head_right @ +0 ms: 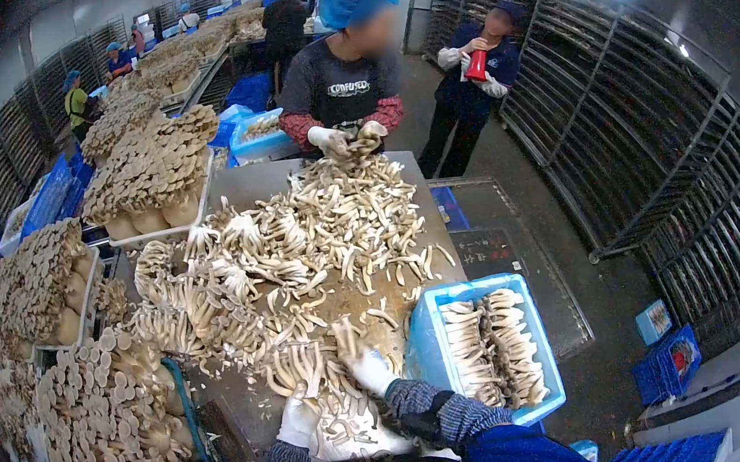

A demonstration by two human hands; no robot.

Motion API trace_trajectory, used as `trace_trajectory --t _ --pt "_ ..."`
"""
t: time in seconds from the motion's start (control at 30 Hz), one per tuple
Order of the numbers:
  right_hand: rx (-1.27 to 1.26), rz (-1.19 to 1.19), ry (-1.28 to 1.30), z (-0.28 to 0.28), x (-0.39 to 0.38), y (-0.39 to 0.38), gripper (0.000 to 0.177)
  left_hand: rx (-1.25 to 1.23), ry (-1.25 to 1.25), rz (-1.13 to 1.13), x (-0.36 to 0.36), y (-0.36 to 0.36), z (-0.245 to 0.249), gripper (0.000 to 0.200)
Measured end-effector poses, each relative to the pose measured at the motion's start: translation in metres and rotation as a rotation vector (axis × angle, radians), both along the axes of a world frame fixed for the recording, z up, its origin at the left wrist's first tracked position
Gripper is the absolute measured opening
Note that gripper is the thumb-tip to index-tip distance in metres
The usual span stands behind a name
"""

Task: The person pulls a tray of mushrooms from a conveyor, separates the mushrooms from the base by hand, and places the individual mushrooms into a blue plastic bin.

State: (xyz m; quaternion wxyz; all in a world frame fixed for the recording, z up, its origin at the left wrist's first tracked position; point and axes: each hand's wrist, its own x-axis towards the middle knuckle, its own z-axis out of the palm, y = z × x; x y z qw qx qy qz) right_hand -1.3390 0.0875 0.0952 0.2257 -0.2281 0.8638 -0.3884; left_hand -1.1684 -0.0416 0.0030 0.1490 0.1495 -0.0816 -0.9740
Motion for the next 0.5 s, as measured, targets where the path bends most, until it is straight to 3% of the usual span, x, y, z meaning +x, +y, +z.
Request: trace_trajectory --t 0.03,0.1,0.17,0.2,0.3,0.37,0.43,0.5 --pt "-0.122 0.083 -0.192 0.008 0.012 -0.002 0.046 0.047 0.061 -0.052 -0.005 0.003 -0.005 0.032" --pt "-0.095 0.276 -0.015 0.014 0.034 -0.003 0.047 0.055 -0.028 -0.008 -0.019 0.005 -0.011 0.034" --pt "-0.025 0.291 -0.065 0.004 0.042 -0.003 0.048 -0.061 0.044 0.018 -0.030 0.000 -0.003 0.034" --pt "-0.123 0.308 -0.032 -0.009 0.045 -0.003 0.048 -0.078 0.112 -0.009 -0.029 0.001 0.008 0.043" --pt "-0.202 0.322 0.112 -0.015 0.050 0.000 0.048 -0.094 -0.003 0.087 -0.027 0.006 0.030 0.051" --pt "-0.044 0.435 -0.138 0.019 0.044 0.007 0.051 -0.145 -0.004 0.053 -0.022 -0.002 0.006 0.055" --pt "-0.059 0.422 -0.074 0.026 0.047 0.014 0.050 -0.208 0.040 0.068 -0.020 0.000 0.009 0.053" --pt "-0.139 0.321 -0.172 0.024 0.049 0.019 0.054 -0.216 0.028 0.098 -0.019 0.000 0.011 0.052"
